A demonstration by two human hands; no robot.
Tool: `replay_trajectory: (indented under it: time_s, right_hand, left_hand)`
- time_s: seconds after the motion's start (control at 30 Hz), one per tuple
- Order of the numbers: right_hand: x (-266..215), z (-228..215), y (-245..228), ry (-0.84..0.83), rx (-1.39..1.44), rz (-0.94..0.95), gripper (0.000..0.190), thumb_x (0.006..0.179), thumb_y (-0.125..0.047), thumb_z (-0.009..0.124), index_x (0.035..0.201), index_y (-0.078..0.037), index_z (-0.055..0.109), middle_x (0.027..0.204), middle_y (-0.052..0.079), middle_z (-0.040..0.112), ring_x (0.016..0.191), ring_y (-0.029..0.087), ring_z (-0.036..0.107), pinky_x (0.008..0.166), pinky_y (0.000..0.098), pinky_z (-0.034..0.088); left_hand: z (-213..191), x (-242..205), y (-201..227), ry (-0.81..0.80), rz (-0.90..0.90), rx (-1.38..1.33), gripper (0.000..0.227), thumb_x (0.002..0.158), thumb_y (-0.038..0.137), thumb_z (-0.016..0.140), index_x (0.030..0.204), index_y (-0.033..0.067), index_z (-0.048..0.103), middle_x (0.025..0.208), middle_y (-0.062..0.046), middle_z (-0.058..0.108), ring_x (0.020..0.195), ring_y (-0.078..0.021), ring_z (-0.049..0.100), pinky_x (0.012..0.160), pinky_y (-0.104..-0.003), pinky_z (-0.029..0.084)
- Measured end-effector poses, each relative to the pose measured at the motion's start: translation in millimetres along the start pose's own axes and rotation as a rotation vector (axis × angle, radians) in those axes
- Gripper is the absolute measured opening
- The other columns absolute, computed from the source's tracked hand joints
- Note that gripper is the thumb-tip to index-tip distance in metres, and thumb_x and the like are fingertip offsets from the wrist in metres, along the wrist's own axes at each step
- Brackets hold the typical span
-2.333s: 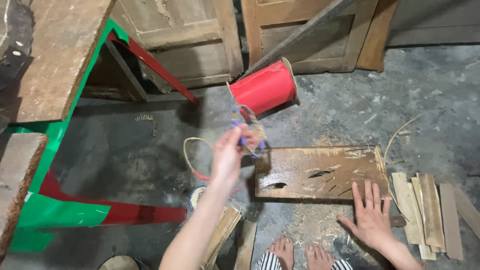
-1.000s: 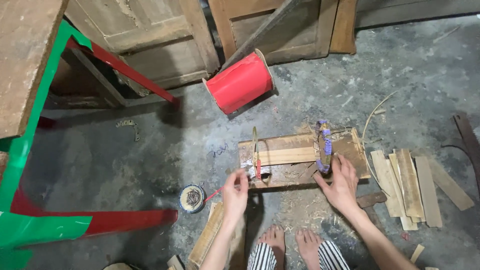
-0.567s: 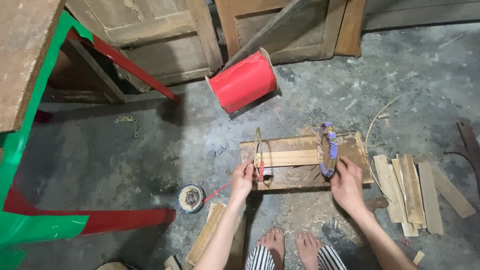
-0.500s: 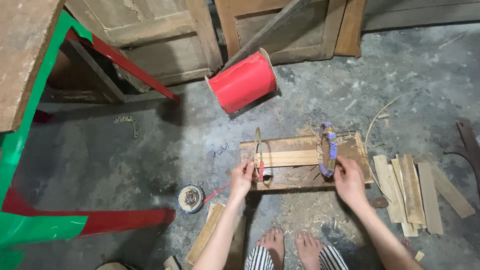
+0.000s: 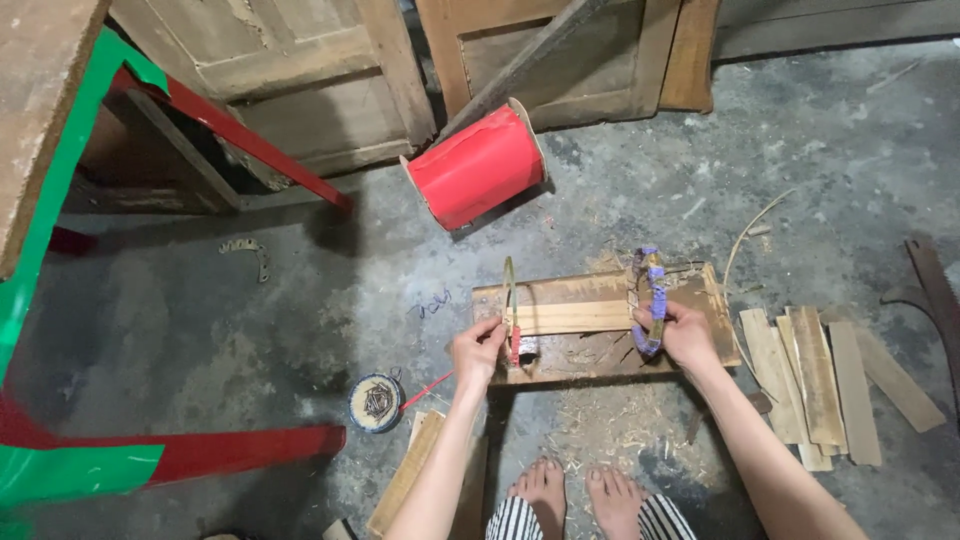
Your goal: Assembling a small wooden frame by hammering thin wood strips onto a base and using pliers for adjustments.
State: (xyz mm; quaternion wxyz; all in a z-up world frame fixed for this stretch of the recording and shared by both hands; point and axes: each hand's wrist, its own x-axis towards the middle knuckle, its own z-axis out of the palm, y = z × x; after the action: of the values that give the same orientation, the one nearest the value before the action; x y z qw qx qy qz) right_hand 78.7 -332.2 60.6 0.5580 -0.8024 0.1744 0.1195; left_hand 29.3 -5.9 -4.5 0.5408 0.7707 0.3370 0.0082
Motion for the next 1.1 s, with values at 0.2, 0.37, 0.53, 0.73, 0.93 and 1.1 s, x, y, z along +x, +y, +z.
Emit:
replay_trajectory:
  time_s: [0.2, 0.37, 0.53, 0.73, 0.93, 1.1]
  right_hand:
    - [-5, -3, -5, -0.034, 0.13, 0.026, 0.04, 0.074, -0.017, 0.092, 0.111, -0.008, 0.08, 0.091, 0.018, 0.076, 0.082, 0.023, 0.072, 0.073, 0.0347, 0.058]
    - [10, 6, 13, -0.024, 0.216, 0.011, 0.041, 0.073, -0.013, 0.092, 0.112, -0.006, 0.079, 0.091, 0.017, 0.075, 0.081, 0.021, 0.071, 0.074, 0.0342, 0.058]
    - [18, 13, 34, -0.011, 0.317, -0.097, 0.048, 0.07, -0.013, 0.095, 0.114, -0.006, 0.077, 0.089, 0.008, 0.075, 0.082, 0.013, 0.069, 0.079, 0.0303, 0.058]
    - [30, 18, 46, 0.02, 0.339, -0.172, 0.046, 0.078, -0.005, 0.087, 0.122, -0.007, 0.073, 0.097, 0.005, 0.073, 0.085, 0.01, 0.068, 0.076, 0.0266, 0.059]
    - [31, 16, 61, 0.041, 0.228, -0.196, 0.028, 0.086, -0.008, 0.081, 0.113, -0.007, 0.075, 0.095, 0.003, 0.071, 0.081, 0.007, 0.059, 0.076, 0.0232, 0.054]
    - [39, 16, 52, 0.042, 0.102, -0.194, 0.038, 0.085, -0.011, 0.084, 0.121, -0.005, 0.074, 0.103, 0.011, 0.075, 0.077, 0.015, 0.066, 0.066, 0.0306, 0.059]
  left_hand:
    - [-2, -12, 13, 0.056, 0.015, -0.022, 0.027, 0.079, 0.026, 0.084, 0.106, 0.0249, 0.084, 0.094, -0.007, 0.081, 0.087, -0.0172, 0.075, 0.074, -0.031, 0.06]
    - [2, -3, 7, 0.046, 0.01, -0.077, 0.027, 0.079, 0.023, 0.084, 0.106, 0.0235, 0.084, 0.101, -0.01, 0.08, 0.086, -0.0188, 0.075, 0.069, -0.031, 0.062]
    - [-4, -19, 30, 0.03, -0.023, -0.278, 0.032, 0.08, 0.008, 0.082, 0.112, 0.0076, 0.08, 0.094, -0.015, 0.077, 0.073, -0.0168, 0.071, 0.058, -0.024, 0.063]
    - [0, -17, 36, 0.02, 0.008, -0.252, 0.031, 0.079, 0.017, 0.084, 0.111, 0.0175, 0.081, 0.097, -0.006, 0.079, 0.077, -0.011, 0.069, 0.061, -0.024, 0.061]
    - [13, -2, 18, 0.011, 0.017, -0.286, 0.03, 0.081, 0.012, 0.081, 0.111, 0.013, 0.08, 0.093, -0.005, 0.078, 0.068, -0.0085, 0.066, 0.052, -0.019, 0.057]
    - [-2, -14, 39, -0.051, -0.003, -0.296, 0.033, 0.083, 0.011, 0.082, 0.115, 0.0088, 0.078, 0.098, -0.01, 0.078, 0.066, -0.012, 0.069, 0.051, -0.02, 0.058]
